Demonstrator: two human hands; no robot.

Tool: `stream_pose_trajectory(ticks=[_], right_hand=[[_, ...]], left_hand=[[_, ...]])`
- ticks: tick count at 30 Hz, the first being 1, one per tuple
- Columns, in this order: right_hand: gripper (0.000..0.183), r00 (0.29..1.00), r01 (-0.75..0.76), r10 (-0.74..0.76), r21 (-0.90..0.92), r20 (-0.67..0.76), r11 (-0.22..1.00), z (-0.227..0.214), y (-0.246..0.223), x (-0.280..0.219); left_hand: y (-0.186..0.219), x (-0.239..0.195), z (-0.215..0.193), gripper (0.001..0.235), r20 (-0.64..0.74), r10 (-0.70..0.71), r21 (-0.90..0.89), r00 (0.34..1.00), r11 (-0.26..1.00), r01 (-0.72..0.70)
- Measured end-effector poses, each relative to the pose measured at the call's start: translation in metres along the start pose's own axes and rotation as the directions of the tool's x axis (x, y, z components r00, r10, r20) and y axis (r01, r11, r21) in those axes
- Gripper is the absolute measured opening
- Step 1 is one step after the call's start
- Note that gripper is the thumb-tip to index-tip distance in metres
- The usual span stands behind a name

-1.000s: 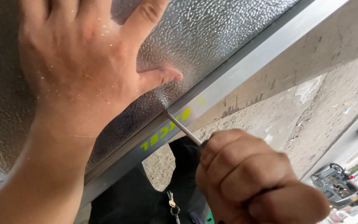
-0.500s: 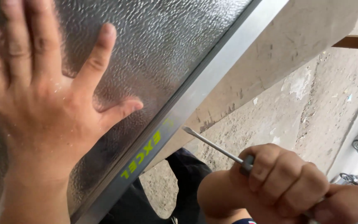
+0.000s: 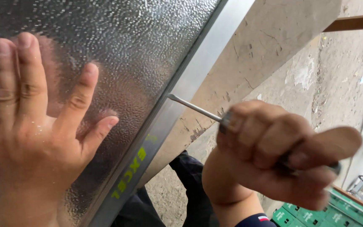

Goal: The person uses a screwdriver to tighten screws along the edges of a frosted glass window frame. They work on different sides of the frame, repositioning it against a wall and later on the floor to access various screw points.

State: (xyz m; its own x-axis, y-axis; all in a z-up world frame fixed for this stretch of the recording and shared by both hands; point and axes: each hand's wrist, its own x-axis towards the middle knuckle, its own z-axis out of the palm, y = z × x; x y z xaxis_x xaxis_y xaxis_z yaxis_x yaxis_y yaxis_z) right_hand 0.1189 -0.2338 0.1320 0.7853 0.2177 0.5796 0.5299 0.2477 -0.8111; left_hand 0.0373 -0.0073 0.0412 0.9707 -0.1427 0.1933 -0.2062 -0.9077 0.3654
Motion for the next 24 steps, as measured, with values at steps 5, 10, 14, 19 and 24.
stream_pose_trajectory(ticks=[5,10,14,19,24], right_hand=[[0.028,0.985,-0.169,0.167,-0.077,-0.028,0.983,0.001,0.002,0.002],[0.033,0.969,-0.236,0.227,-0.100,-0.095,0.967,0.014,0.000,0.009],[0.036,0.961,-0.249,0.243,-0.032,-0.134,0.968,0.030,0.006,0.016],[0.035,0.973,-0.215,0.205,-0.108,-0.103,0.971,0.033,0.008,0.012],[0.044,0.987,-0.124,0.108,-0.136,-0.121,0.983,0.038,0.011,0.009]], left_hand=[[0.001,-0.003,0.011,0.066,0.014,0.025,0.076,1.000,0.997,-0.026],[0.002,-0.001,0.011,0.070,0.046,0.011,0.050,0.999,0.999,-0.014],[0.002,-0.001,0.013,0.075,0.026,0.010,0.133,1.000,0.991,-0.013],[0.003,0.001,0.011,0.073,0.041,-0.009,0.041,0.999,0.999,0.007],[0.005,0.003,0.008,0.073,0.086,-0.069,-0.073,0.994,0.995,0.075]])
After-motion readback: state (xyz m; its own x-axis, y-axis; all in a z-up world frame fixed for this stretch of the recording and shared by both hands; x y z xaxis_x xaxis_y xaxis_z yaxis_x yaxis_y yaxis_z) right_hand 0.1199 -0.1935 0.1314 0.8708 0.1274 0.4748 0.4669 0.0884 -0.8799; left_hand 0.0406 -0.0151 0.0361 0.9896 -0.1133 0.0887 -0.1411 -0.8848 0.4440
